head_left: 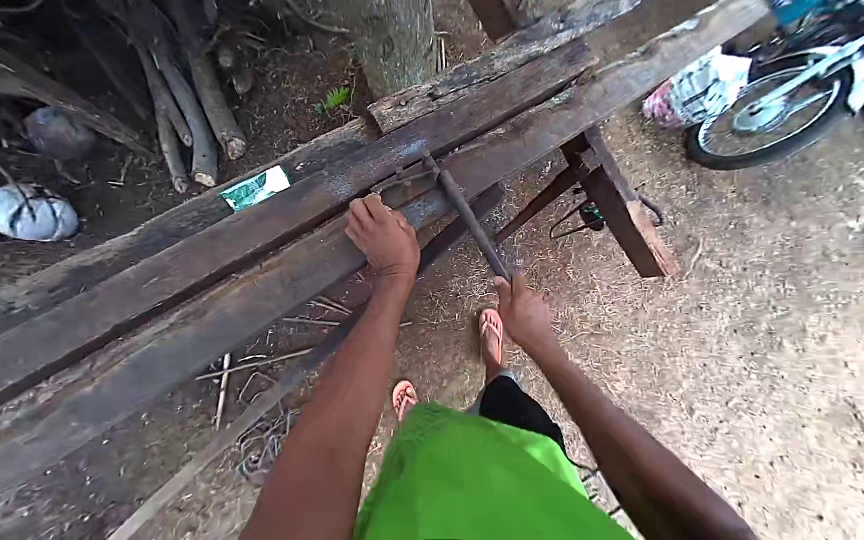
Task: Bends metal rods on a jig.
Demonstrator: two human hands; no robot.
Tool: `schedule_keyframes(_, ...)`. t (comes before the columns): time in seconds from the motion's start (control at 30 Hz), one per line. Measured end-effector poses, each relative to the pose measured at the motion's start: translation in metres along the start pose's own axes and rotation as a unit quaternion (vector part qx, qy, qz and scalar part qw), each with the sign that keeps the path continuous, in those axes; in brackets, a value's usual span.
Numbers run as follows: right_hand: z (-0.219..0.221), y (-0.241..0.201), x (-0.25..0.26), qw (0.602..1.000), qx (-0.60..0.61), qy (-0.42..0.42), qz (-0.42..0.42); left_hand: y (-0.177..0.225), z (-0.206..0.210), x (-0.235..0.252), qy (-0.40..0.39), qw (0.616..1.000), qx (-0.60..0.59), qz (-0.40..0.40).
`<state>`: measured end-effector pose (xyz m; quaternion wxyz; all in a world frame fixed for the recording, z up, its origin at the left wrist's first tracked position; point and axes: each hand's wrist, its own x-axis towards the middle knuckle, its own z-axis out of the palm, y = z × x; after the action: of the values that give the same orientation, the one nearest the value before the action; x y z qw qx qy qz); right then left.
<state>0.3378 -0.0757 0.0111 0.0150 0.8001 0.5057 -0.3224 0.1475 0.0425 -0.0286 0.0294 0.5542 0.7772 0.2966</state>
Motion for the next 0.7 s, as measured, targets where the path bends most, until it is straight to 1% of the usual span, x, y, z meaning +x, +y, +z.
schedule_keyframes(0.03, -0.004, 0.006, 0.005, 0.999, 0.013, -0.020, -0.023, 0.000, -0.001, 0.002, -0.001, 1.000, 0.001, 0.001)
schedule_keyframes(0.1, -0.011, 0.026, 0.019, 0.994, 0.031, -0.053, -0.094, -0.002, 0.001, 0.002, 0.005, 1.000, 0.002, 0.006)
schedule_keyframes(0.2, -0.017, 0.056, 0.043, 0.975, 0.095, -0.098, -0.178, -0.003, 0.003, 0.001, 0.010, 1.000, 0.007, 0.012)
schedule_keyframes(0.3, -0.011, 0.061, 0.051, 0.953, 0.196, -0.124, -0.195, -0.003, 0.003, 0.005, 0.019, 1.000, 0.015, 0.015)
schedule_keyframes(0.33, -0.011, 0.061, 0.051, 0.943, 0.232, -0.143, -0.189, -0.004, 0.005, 0.004, 0.022, 1.000, 0.016, 0.015)
schedule_keyframes(0.4, -0.017, 0.065, 0.052, 0.913, 0.301, -0.212, -0.175, -0.005, 0.009, 0.000, 0.034, 0.999, 0.017, 0.016)
schedule_keyframes(0.47, -0.028, 0.070, 0.061, 0.886, 0.315, -0.278, -0.197, -0.007, 0.011, 0.001, 0.049, 0.999, 0.017, 0.017)
schedule_keyframes(0.5, -0.032, 0.071, 0.068, 0.884, 0.292, -0.293, -0.217, -0.007, 0.012, 0.002, 0.054, 0.998, 0.016, 0.017)
schedule_keyframes(0.57, -0.030, 0.072, 0.076, 0.892, 0.259, -0.278, -0.244, -0.007, 0.013, 0.002, 0.060, 0.998, 0.019, 0.016)
schedule_keyframes(0.63, -0.019, 0.071, 0.075, 0.893, 0.285, -0.246, -0.248, -0.007, 0.013, 0.002, 0.063, 0.998, 0.022, 0.017)
schedule_keyframes(0.7, -0.011, 0.071, 0.070, 0.883, 0.320, -0.251, -0.235, -0.008, 0.013, 0.000, 0.063, 0.998, 0.021, 0.014)
